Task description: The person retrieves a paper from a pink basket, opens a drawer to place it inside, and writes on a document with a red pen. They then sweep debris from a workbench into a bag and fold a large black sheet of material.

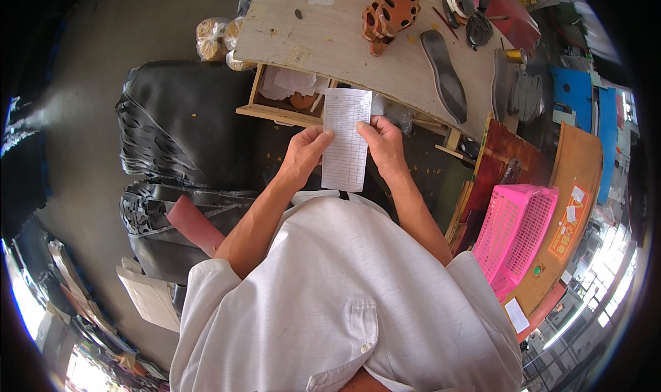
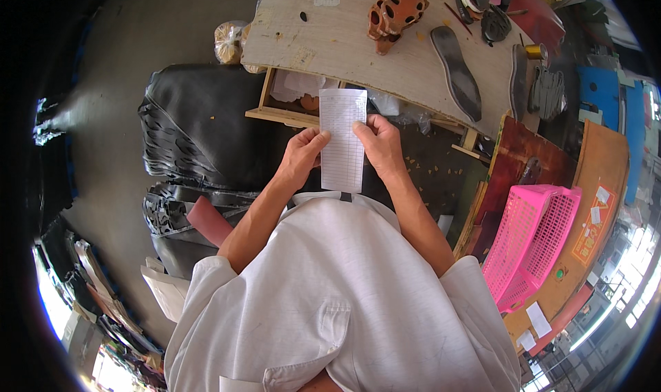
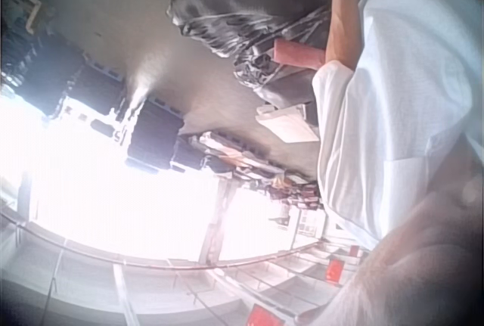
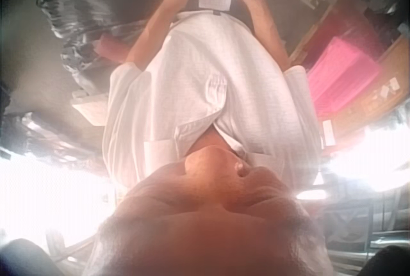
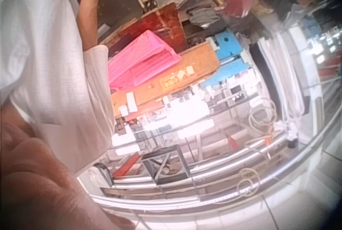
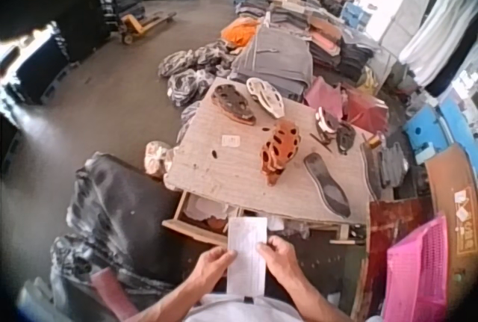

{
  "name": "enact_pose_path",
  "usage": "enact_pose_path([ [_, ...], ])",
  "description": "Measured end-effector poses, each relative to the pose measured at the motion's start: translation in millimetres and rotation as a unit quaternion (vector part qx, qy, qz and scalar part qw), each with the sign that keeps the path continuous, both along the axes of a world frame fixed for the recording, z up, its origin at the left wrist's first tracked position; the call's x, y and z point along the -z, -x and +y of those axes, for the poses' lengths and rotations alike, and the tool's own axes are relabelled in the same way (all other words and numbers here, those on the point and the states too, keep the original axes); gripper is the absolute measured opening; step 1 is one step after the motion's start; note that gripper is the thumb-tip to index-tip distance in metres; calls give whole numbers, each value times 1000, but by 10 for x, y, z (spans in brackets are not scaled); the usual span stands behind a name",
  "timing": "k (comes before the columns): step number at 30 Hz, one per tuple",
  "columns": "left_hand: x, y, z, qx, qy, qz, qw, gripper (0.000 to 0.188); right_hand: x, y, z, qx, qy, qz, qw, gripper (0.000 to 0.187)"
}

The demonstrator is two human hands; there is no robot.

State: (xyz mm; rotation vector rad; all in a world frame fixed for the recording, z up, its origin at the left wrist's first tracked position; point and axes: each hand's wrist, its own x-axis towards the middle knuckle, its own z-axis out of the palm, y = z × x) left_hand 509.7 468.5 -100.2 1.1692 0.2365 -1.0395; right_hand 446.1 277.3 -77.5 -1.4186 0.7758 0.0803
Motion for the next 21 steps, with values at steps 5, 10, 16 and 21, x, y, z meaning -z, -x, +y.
enact_pose_path([
  [5, 80, 19, 17, 0, 16, 20, 1000, 29, 2, 32, 10, -8, 1, 4, 1000, 25],
  [10, 160, 56, 39, -5, 26, 29, 999, 32, 11, 74, 21, 13, -28, -16, 999, 20],
  [16, 129, 87, 52, -17, 11, 31, 999, 33, 31, 148, 30, 4, -60, -13, 998, 17],
  [21, 69, 94, 59, -14, 4, 25, 1000, 35, 36, 229, -2, -33, -63, 19, 997, 27],
])
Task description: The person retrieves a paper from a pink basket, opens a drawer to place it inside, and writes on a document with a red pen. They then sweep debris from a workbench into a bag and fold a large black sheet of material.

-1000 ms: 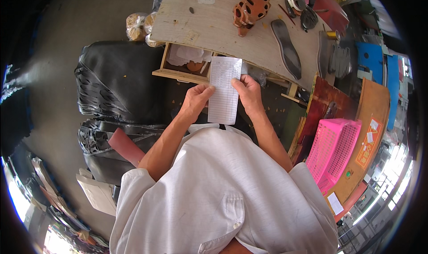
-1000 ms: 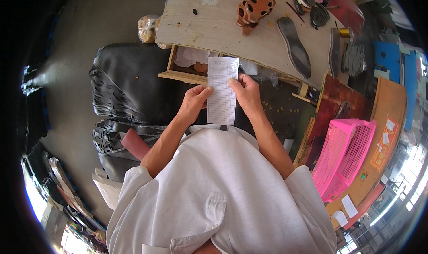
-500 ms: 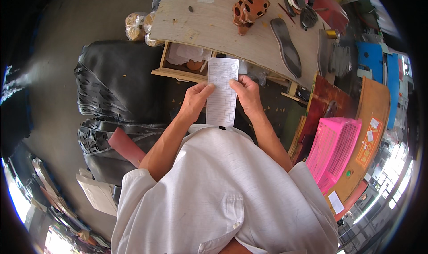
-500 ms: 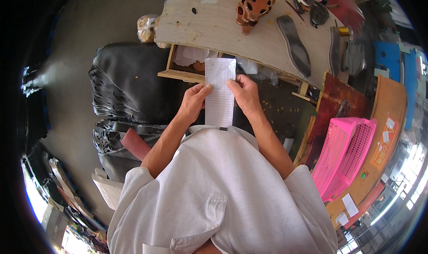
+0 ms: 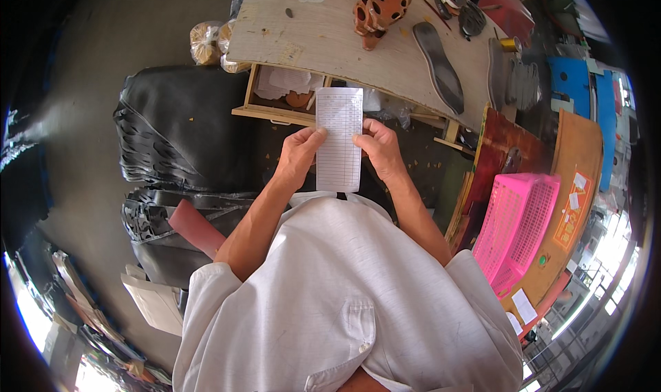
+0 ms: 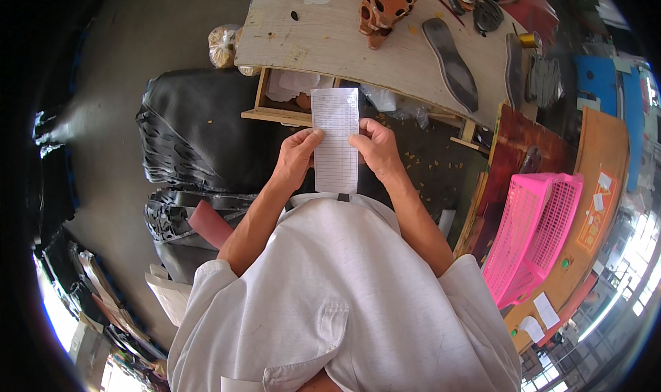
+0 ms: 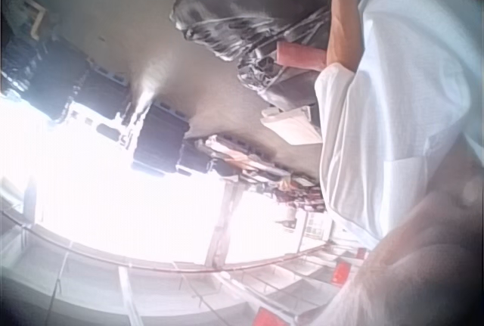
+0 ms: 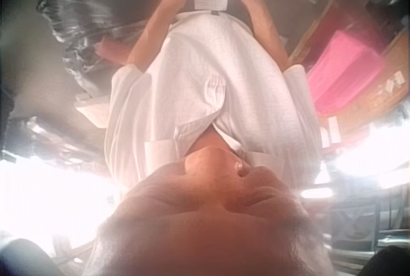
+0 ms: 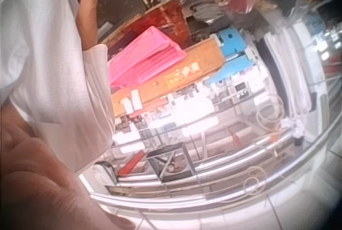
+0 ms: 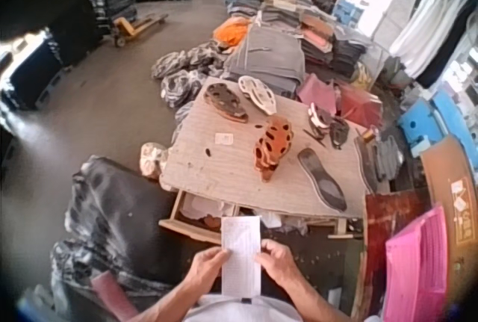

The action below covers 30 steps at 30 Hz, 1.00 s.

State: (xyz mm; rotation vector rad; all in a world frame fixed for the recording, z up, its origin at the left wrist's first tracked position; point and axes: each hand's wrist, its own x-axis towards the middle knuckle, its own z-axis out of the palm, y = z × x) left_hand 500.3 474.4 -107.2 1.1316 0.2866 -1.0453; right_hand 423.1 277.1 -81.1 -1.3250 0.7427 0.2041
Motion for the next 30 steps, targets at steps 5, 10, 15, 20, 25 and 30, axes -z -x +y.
enact_pose_path([
  [5, 15, 20, 21, 4, 11, 9, 1000, 36, -3, 68, 9, -6, 7, -3, 1000, 27],
  [10, 32, 62, 28, 9, -3, 1, 1000, 37, -6, 128, 51, 9, -10, -14, 1000, 24],
  [15, 17, 69, 14, 12, 6, 7, 1000, 37, 10, 183, 69, 22, -10, -15, 1000, 21],
  [20, 1, 49, 11, 28, 8, 4, 1000, 36, 27, 217, 63, 27, -7, -21, 999, 19],
  [25, -1, 45, 5, 29, -1, -2, 1000, 35, 37, 217, 59, 28, -5, -19, 999, 19],
  [30, 21, 34, 16, 40, 3, -1, 999, 35, 49, 208, 55, 25, -1, -17, 1000, 20],
])
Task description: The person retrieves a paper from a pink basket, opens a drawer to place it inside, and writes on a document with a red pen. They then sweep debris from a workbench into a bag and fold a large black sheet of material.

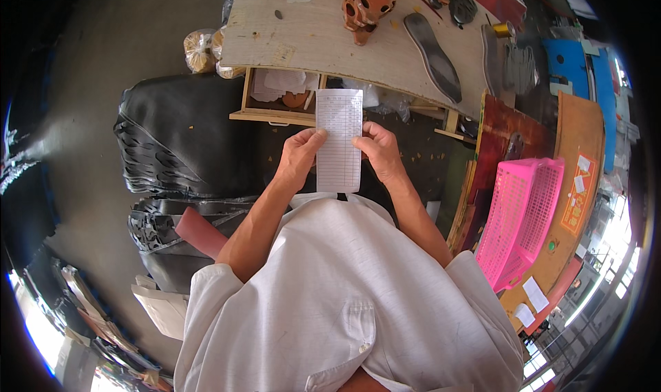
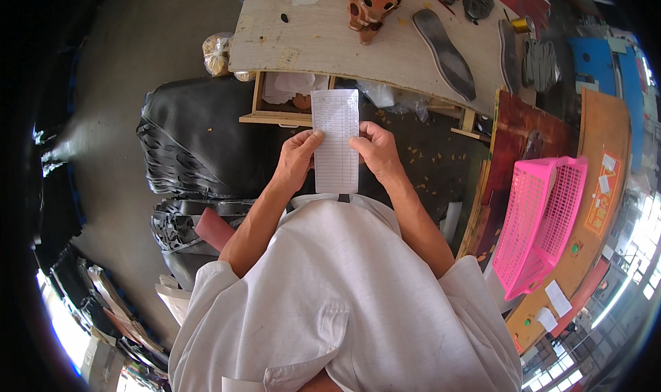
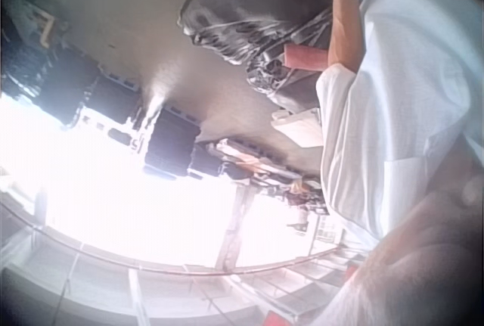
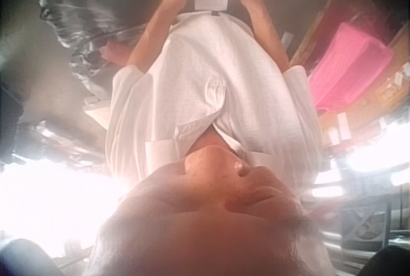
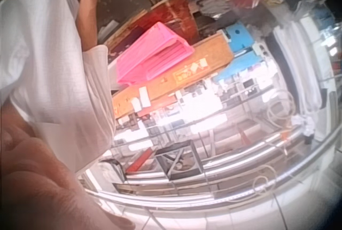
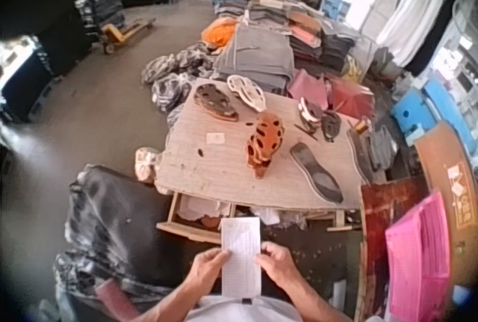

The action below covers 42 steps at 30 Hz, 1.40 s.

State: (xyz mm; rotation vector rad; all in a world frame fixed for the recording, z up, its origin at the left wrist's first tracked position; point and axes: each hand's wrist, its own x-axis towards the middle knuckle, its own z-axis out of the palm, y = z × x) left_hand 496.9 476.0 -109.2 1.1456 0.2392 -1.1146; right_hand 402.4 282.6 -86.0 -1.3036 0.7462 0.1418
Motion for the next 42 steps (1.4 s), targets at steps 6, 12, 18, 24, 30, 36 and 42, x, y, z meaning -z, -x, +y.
enact_pose_path([
  [6, 30, 31, -1, -9, 9, 1, 1000, 36, 10, 18, -7, -6, -2, -2, 1000, 21],
  [12, 17, 91, -43, -5, 32, 7, 999, 38, 17, 113, -4, 9, -7, -7, 1000, 20],
  [18, -3, 175, -128, 28, 40, 9, 999, 37, 58, 271, -55, 27, -3, -20, 999, 23],
  [24, -94, 265, -261, 62, 6, -8, 998, 35, -34, 472, -84, 80, -6, -22, 997, 21],
  [30, -137, 451, -497, 93, -16, -34, 995, 34, -106, 829, -228, 94, -44, -46, 993, 27],
  [36, -309, 979, -906, 174, -6, -77, 982, 36, -239, 1577, -380, 123, 109, -37, 986, 22],
  [42, -675, 1792, -1421, 283, 10, -148, 948, 40, -495, 2628, -473, 182, 131, -65, 972, 26],
])
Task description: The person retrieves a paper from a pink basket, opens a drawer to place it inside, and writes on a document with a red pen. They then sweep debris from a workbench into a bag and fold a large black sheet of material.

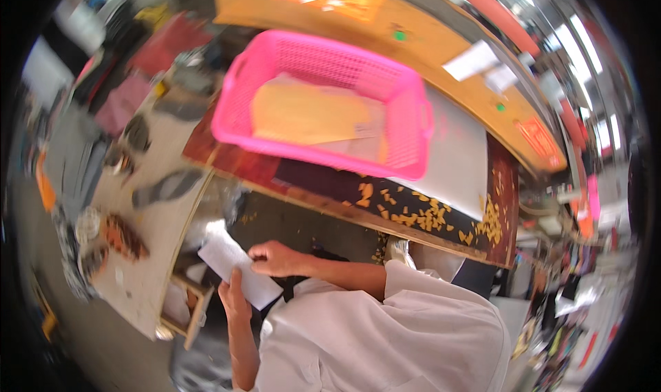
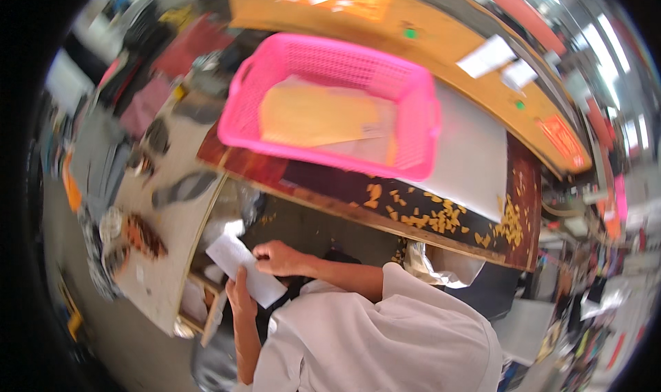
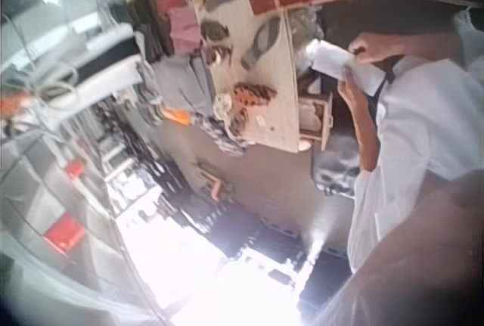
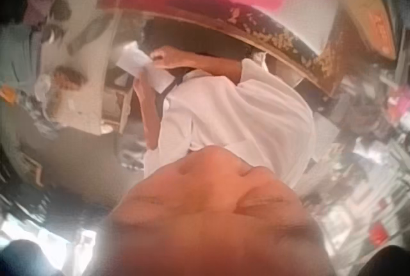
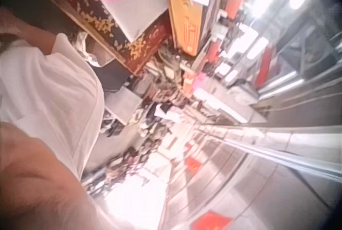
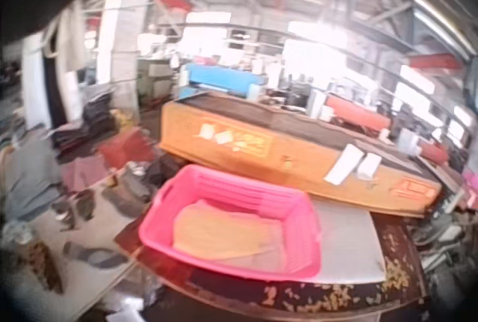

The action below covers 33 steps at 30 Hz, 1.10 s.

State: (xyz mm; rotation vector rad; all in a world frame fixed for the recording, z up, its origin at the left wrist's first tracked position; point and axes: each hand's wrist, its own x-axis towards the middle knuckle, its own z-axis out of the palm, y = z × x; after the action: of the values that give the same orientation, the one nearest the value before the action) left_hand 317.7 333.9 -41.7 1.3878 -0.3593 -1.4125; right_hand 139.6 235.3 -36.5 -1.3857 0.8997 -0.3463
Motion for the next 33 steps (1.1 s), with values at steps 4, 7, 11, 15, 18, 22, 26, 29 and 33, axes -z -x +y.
enact_pose_path([
  [4, -42, 539, -380, 59, 17, -34, 998, 41, -174, 786, -99, 49, 38, -19, 998, 29],
  [7, -112, 800, -607, 62, 61, -30, 996, 39, -443, 1262, -103, 78, 42, -45, 995, 29],
  [11, -345, 1000, -843, 65, 87, -26, 994, 40, -911, 1851, -109, 107, 4, -68, 992, 26],
  [15, -459, 1029, -1036, 111, 28, -91, 989, 41, -1357, 2233, -145, 174, -26, -146, 973, 19],
  [18, -395, 933, -1030, 119, -45, -72, 989, 37, -1422, 2236, -197, 205, -6, -204, 957, 14],
  [22, -300, 767, -793, 99, -64, -54, 992, 40, -1050, 1792, -353, 136, -63, -268, 952, 10],
  [26, -193, 387, -531, 16, -113, -27, 993, 42, -756, 1122, -513, 96, -114, -98, 984, 12],
  [29, -36, -118, -328, -51, -115, 9, 992, 41, -649, 399, -748, 47, -129, -56, 989, 14],
  [33, 244, -901, 9, -156, -105, 44, 981, 40, -129, -1067, -1503, -34, -38, 1, 999, 21],
])
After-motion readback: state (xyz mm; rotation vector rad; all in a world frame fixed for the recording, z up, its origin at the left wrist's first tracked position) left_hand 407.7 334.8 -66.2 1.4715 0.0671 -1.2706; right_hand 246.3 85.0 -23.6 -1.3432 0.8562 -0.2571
